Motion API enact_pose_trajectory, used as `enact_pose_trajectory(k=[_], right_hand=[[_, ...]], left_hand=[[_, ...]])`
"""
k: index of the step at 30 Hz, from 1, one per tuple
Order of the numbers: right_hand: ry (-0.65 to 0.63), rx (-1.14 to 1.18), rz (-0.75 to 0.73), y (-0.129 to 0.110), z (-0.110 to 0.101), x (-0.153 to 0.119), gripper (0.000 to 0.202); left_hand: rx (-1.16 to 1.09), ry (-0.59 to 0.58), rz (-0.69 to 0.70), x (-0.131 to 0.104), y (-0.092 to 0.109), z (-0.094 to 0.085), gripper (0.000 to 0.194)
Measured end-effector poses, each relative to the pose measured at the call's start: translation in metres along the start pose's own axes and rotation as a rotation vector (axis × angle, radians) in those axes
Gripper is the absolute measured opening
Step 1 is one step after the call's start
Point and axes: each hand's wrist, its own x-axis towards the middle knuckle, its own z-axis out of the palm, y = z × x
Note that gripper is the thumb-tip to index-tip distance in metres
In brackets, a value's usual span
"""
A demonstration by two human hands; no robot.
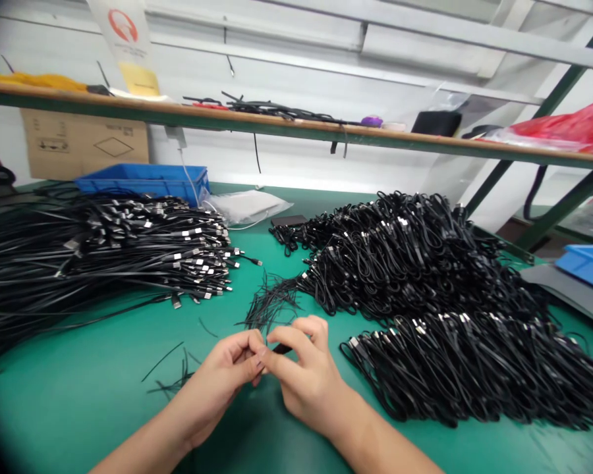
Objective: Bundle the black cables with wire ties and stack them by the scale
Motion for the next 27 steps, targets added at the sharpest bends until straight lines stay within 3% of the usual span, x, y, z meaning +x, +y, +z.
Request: enact_pose_trajectory(k=[7, 10, 13, 16, 20, 22, 27], right_hand=[[-0.004, -0.004, -0.102, -0.001, -0.005, 0.005, 0.032], [-0.004, -0.15, -0.102, -0.001, -0.007, 0.007, 0.028], [0.001, -0.264, -0.219, 0.0, -0.011, 0.009, 0.021], [-0.085, -0.227, -0.286, 0.002, -0.013, 0.011, 0.018], [-0.088, -0.123, -0.212, 0.008, -0.01, 0.011, 0.016], [-0.045, -0.025, -0.155, 0.009, -0.008, 0.01, 0.017], [0.026, 0.28, 0.008, 0.009, -0.003, 0.005, 0.019]], left_hand=[[-0.017, -0.017, -0.008, -0.003, -0.002, 0.002, 0.023], [0.055, 0.031, 0.056, -0.001, -0.005, 0.001, 0.023], [0.184, 0.08, 0.134, 0.0, -0.01, 0.003, 0.019], [0.379, 0.136, 0.26, -0.005, -0.014, 0.007, 0.015], [0.482, 0.13, 0.365, -0.011, -0.013, 0.011, 0.016], [0.4, 0.085, 0.28, -0.011, -0.01, 0.011, 0.018], [0.019, -0.018, -0.078, -0.004, 0.001, 0.004, 0.027]])
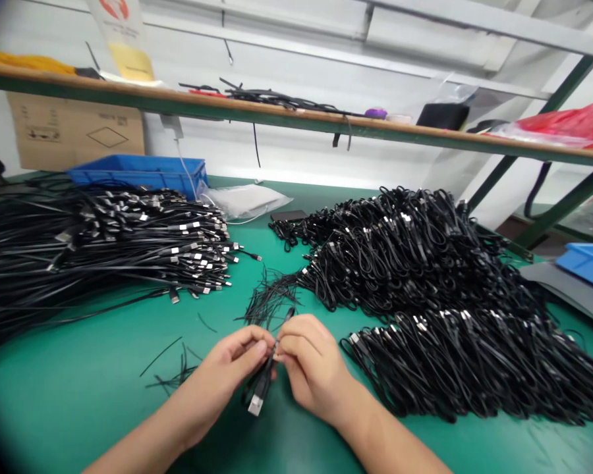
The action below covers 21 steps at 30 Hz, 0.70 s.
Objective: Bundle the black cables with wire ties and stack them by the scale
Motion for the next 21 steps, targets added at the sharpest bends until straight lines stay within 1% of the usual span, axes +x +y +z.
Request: enact_pose_trajectory(k=[3, 6, 8, 10, 13, 16, 19, 21], right_hand=[[-0.004, 0.098, 0.043, 0.0, 0.004, -0.002, 0.02], [-0.01, 0.125, 0.055, 0.001, 0.005, -0.002, 0.02], [-0.01, 0.111, 0.05, 0.002, 0.003, -0.003, 0.019], [-0.018, 0.076, 0.033, 0.002, 0.0, -0.003, 0.019], [-0.035, 0.009, -0.018, 0.001, -0.003, -0.002, 0.018], [-0.032, -0.035, -0.062, -0.001, -0.005, -0.002, 0.016], [-0.036, -0.041, -0.064, -0.002, -0.007, -0.002, 0.015], [-0.034, -0.023, -0.049, -0.003, -0.007, -0.002, 0.015]], left_hand=[[-0.237, -0.099, -0.133, 0.002, -0.002, -0.004, 0.029], [-0.408, -0.101, -0.176, 0.001, -0.007, -0.005, 0.028], [-0.456, -0.102, -0.184, 0.0, -0.008, -0.004, 0.027], [-0.436, -0.095, -0.178, 0.0, -0.006, -0.002, 0.025], [-0.334, -0.061, -0.137, -0.001, 0.0, 0.0, 0.023], [-0.252, -0.054, -0.106, -0.001, 0.003, 0.001, 0.023], [-0.212, -0.058, -0.092, -0.002, 0.005, 0.002, 0.021], [-0.236, -0.047, -0.103, -0.002, 0.005, 0.002, 0.021]])
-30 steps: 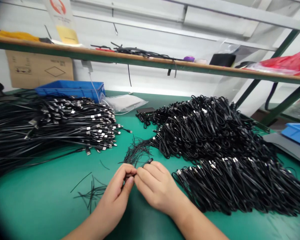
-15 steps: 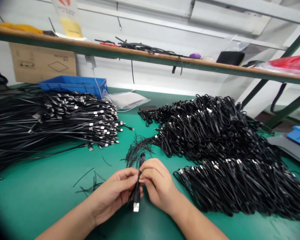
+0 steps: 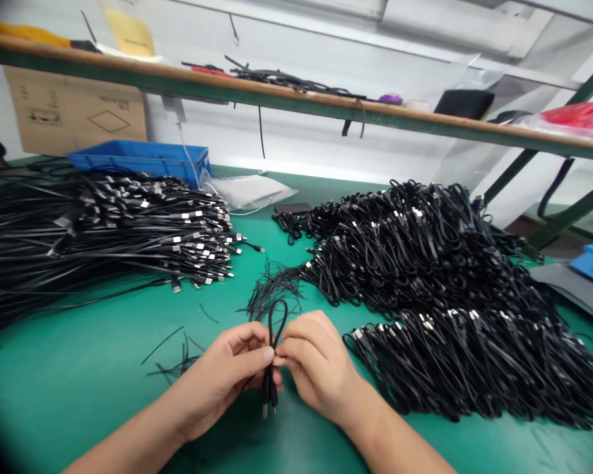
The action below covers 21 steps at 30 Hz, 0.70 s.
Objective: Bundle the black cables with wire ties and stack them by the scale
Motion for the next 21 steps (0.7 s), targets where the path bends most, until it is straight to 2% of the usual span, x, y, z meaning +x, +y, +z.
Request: enact_pose_trajectory(k=[4, 10, 13, 17, 21], right_hand=[[0.06, -0.002, 0.03, -0.002, 0.002, -0.001, 0.018], [0.105, -0.035, 0.038, -0.003, 0.003, -0.001, 0.025], [0.053, -0.095, -0.03, -0.001, 0.0, -0.001, 0.027], [-0.043, -0.059, -0.102, 0.004, -0.007, -0.001, 0.028], [-0.099, -0.11, -0.164, 0.004, -0.014, 0.003, 0.019]], left_hand=[[-0.084, 0.017, -0.021, 0.0, 0.0, -0.001, 0.022], [-0.142, -0.058, -0.043, 0.0, -0.001, -0.005, 0.02], [-0.192, -0.05, -0.066, 0.0, -0.002, -0.005, 0.022], [-0.199, -0.03, -0.088, -0.001, -0.002, -0.005, 0.025], [-0.157, -0.022, -0.113, -0.002, -0.002, -0.005, 0.026]])
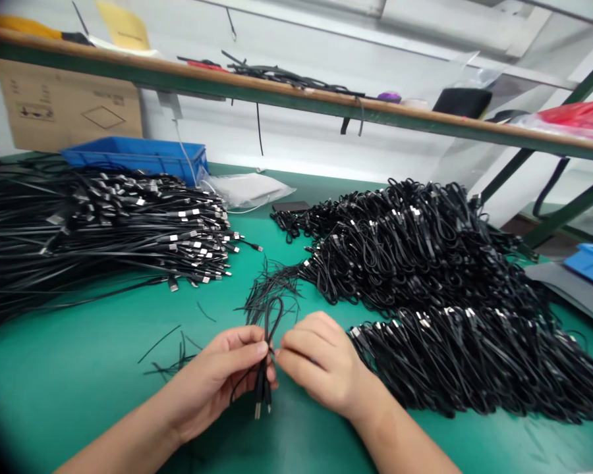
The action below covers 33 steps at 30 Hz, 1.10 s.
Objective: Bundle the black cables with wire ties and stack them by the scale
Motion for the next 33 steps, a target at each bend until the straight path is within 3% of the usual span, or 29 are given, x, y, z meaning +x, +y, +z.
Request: enact_pose_trajectory(k=[6, 14, 21, 24, 28, 30, 33], right_hand=[[-0.075, -0.075, 0.012, -0.006, -0.005, 0.006, 0.021], [-0.165, -0.29, -0.294, -0.007, -0.016, 0.015, 0.013], [-0.202, -0.278, -0.256, -0.007, -0.019, 0.017, 0.019], [-0.159, -0.216, -0.116, -0.009, -0.011, 0.01, 0.02], [0.062, -0.04, 0.168, -0.014, 0.009, 0.004, 0.019], [0.19, 0.131, 0.362, -0.018, 0.021, 0.005, 0.02], [0.322, 0.468, 0.735, -0.025, 0.04, 0.005, 0.025]], left_hand=[[0.032, 0.012, -0.05, 0.001, -0.001, 0.002, 0.03], [0.09, 0.019, -0.161, 0.001, 0.0, -0.002, 0.032], [0.068, 0.01, -0.19, 0.002, -0.002, -0.003, 0.033], [0.041, -0.012, -0.158, 0.002, -0.003, -0.001, 0.034], [-0.008, -0.037, -0.014, 0.004, -0.011, 0.003, 0.036], [0.042, 0.003, 0.128, 0.007, -0.017, 0.005, 0.034], [0.327, 0.17, 0.491, 0.012, -0.022, 0.004, 0.023]])
